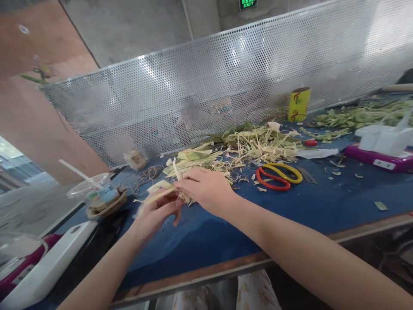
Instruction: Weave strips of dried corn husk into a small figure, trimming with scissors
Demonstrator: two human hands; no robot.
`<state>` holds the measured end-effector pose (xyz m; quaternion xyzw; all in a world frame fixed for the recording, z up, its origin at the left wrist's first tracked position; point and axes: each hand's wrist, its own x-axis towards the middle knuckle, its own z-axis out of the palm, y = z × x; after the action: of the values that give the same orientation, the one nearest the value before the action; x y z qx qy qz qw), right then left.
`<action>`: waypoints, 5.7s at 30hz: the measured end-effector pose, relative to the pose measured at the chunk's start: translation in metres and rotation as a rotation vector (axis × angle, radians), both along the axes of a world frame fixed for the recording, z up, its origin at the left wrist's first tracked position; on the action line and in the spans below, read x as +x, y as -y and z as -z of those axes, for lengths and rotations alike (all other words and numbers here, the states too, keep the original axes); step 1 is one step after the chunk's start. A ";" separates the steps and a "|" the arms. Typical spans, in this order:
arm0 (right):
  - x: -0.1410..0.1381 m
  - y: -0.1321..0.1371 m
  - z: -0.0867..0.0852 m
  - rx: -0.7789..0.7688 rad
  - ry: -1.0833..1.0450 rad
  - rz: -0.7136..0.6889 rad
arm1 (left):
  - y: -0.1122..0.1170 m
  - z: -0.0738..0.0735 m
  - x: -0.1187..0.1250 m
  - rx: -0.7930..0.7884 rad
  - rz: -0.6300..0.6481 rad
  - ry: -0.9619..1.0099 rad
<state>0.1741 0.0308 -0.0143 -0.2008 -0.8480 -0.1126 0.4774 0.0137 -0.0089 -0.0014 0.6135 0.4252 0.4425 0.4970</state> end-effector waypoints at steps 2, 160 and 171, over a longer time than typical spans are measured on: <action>0.001 0.000 -0.001 0.051 0.093 0.047 | 0.004 -0.002 0.002 0.020 0.061 -0.046; -0.013 -0.011 0.001 -1.401 -0.538 -0.796 | 0.001 -0.002 -0.006 -0.041 0.083 -0.055; -0.010 -0.011 0.004 -1.239 -0.328 -0.539 | 0.002 -0.004 -0.003 0.004 -0.043 -0.131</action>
<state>0.1644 0.0419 -0.0179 -0.2333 -0.6933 0.5464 0.4078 0.0105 -0.0106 0.0022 0.6329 0.4691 0.4130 0.4570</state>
